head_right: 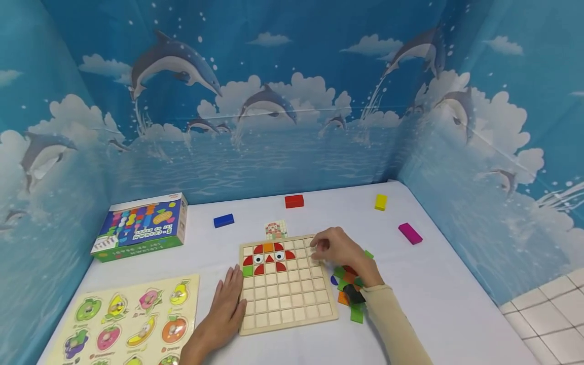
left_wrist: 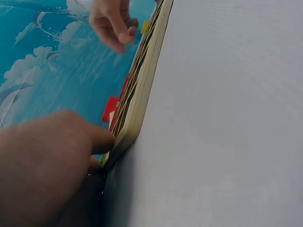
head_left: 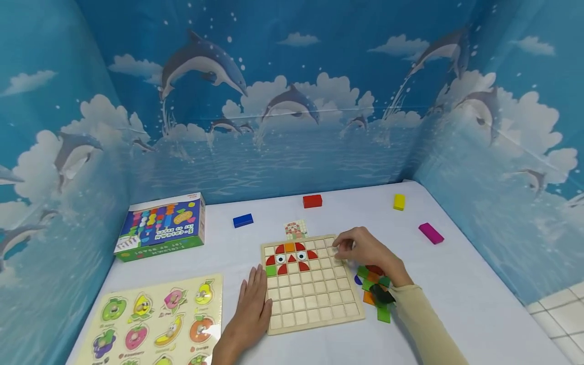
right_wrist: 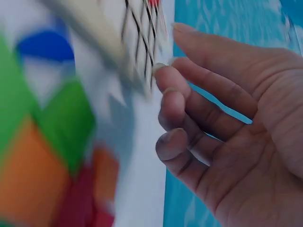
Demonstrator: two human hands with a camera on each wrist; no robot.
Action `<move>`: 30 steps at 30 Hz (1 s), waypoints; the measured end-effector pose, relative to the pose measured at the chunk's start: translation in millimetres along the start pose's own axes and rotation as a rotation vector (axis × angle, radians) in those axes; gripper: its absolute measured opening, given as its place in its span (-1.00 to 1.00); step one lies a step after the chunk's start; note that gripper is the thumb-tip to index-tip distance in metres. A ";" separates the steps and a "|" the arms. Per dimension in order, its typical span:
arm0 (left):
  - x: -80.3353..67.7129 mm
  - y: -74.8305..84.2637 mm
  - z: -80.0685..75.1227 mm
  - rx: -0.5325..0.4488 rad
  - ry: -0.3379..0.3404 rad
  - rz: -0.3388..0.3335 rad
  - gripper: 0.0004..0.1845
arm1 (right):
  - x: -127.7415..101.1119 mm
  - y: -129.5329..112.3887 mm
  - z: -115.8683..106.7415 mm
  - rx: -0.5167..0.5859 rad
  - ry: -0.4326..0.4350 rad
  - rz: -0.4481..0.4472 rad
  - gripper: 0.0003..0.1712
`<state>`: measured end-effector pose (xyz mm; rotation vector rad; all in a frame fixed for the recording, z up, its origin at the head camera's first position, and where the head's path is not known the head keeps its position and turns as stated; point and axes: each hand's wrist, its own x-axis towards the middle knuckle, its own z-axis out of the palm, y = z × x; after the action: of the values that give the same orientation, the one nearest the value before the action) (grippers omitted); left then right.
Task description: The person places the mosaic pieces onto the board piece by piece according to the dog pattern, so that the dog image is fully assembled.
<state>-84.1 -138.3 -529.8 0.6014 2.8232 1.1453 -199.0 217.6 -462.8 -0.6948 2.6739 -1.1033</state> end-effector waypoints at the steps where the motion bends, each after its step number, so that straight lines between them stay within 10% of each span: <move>1: 0.2 -0.2 0.2 -0.002 0.000 0.000 -0.25 | -2.9 5.0 -6.4 -0.001 0.001 0.033 -0.76; 13: 0.8 6.3 -4.2 -0.044 -0.012 -0.020 -0.28 | -47.4 46.5 -60.4 -0.023 -0.074 0.442 -0.64; 30: 1.1 6.7 -6.8 -0.026 -0.026 -0.016 -0.26 | -57.7 62.3 -75.9 -0.032 -0.090 0.542 -0.64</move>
<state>-84.0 -138.0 -520.2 0.5859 2.7822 1.1608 -194.9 331.0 -453.7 -0.0052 2.5692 -0.8566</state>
